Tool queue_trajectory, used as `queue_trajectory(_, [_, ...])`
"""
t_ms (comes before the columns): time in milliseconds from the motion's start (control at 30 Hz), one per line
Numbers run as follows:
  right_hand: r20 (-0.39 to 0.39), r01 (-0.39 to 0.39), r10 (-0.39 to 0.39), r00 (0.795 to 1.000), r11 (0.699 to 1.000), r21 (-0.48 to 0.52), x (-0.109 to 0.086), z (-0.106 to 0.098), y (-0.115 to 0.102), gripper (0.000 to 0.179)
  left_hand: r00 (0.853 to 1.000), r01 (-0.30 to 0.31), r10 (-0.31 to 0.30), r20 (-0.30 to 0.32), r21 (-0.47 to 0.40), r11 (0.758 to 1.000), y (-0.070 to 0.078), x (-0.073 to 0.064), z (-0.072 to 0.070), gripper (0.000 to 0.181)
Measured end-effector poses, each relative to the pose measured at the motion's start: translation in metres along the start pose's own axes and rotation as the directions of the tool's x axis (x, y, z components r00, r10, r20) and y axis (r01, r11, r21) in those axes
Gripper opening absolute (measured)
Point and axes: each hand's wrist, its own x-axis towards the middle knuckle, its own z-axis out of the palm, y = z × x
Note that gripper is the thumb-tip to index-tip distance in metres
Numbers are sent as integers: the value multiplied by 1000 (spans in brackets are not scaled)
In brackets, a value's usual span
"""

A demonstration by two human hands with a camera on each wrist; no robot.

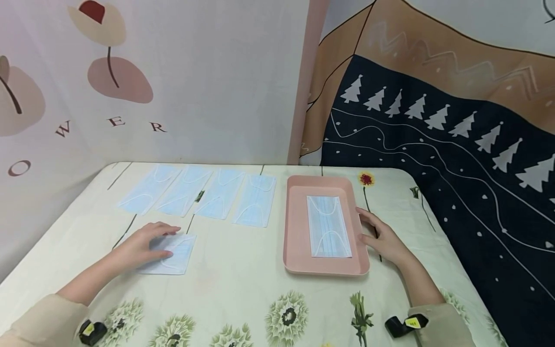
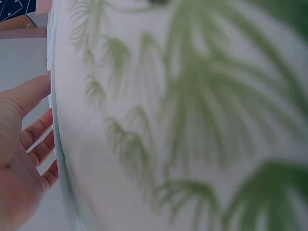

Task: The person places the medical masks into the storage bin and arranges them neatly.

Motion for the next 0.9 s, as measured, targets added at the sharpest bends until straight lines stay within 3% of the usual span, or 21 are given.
queue_trajectory(133, [-4, -8, 8, 1000, 1000, -7, 0, 0, -1, 64, 1000, -19, 19, -7, 39, 999, -5, 2, 1, 56])
queue_trajectory(333, [-8, -13, 13, 1000, 1000, -12, 0, 0, -2, 64, 999, -4, 2, 40, 51, 999, -7, 7, -1, 52])
queue_trajectory(600, [-4, -9, 9, 1000, 1000, -13, 0, 0, 1, 64, 989, 76, -71, 129, -32, 997, -6, 10, -5, 55])
queue_trajectory(900, [-5, 0, 0, 1000, 1000, -6, 1, 1, -1, 63, 975, 96, -79, 207, -74, 993, -5, 14, -11, 62])
